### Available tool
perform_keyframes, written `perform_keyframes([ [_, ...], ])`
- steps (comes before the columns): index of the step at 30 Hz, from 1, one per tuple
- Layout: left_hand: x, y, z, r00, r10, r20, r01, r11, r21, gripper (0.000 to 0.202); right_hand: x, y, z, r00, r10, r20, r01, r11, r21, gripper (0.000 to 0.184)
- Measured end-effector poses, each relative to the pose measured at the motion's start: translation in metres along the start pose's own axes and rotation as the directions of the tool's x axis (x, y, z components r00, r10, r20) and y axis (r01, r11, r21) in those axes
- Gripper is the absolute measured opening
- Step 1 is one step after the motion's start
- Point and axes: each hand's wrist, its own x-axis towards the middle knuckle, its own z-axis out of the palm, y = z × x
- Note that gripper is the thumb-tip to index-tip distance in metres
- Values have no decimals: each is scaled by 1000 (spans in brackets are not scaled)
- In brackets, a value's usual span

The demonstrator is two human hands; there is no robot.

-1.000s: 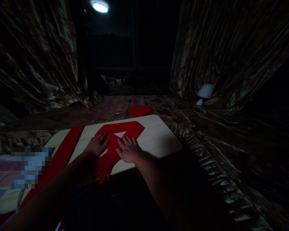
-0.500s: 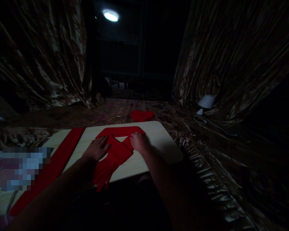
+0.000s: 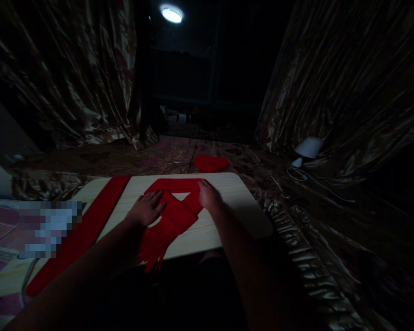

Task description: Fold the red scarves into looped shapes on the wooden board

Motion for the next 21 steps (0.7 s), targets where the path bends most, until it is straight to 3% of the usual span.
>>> perform_keyframes([
  [5,1,2,-2,1000,-23,20,23,1000,0,76,-4,14,14,997,-51,55,51,999,0,64],
  [11,1,7,-5,998,-57,24,57,998,29,79,-20,21,17,991,-132,0,132,991,16,57],
  [21,-2,11,-9,996,-90,27,88,994,59,80,-28,18,17,997,-73,-37,73,997,7,56],
])
